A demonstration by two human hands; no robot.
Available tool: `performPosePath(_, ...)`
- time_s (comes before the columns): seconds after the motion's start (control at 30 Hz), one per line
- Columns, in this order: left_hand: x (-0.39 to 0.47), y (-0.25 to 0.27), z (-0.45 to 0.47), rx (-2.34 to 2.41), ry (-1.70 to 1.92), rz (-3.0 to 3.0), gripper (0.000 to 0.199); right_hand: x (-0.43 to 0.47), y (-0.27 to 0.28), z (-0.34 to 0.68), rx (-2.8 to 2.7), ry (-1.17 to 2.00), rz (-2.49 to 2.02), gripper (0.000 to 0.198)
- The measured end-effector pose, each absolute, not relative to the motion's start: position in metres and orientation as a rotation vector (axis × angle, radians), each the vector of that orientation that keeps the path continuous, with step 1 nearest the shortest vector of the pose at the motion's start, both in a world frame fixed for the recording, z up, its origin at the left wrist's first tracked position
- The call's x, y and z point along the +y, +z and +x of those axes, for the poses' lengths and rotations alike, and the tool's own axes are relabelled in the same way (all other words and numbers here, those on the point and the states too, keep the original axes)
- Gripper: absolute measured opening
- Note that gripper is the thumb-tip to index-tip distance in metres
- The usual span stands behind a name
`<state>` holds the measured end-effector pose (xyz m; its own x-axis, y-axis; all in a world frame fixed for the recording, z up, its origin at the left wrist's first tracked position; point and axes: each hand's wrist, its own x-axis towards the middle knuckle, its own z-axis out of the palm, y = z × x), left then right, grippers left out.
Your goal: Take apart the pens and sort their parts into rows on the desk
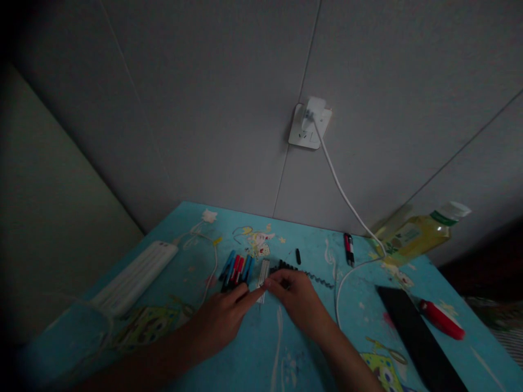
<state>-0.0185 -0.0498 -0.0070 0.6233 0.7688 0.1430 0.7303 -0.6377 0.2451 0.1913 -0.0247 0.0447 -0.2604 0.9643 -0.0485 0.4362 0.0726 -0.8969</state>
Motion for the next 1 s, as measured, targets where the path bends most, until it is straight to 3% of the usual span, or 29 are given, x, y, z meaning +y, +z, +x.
performPosePath(0.13, -0.05, -0.01, -0.017, 1.278, 0.339, 2.684, 0.073, -0.014, 0.041, 0.2, -1.796, 1.004, -1.431, 0.03)
performPosePath(0.3, -0.049, -0.014, -0.018, 1.374, 0.334, 2.636, 0.076, 0.013, 0.044, 0.212, -2.203, 0.311, -1.816, 0.031)
performPosePath(0.37, -0.048, -0.016, -0.018, 1.389, 0.329, 2.596, 0.077, 0.021, 0.045, 0.211, -2.329, 0.179, -1.849, 0.029)
performPosePath(0.77, -0.046, -0.015, -0.019, 1.414, 0.385, 2.437, 0.056, 0.024, 0.044, 0.204, -2.42, 0.158, -1.855, 0.03)
performPosePath(1.0, -0.049, -0.01, -0.018, 1.319, 0.465, 2.386, 0.048, -0.031, 0.035, 0.175, -2.228, 0.494, -1.324, 0.028)
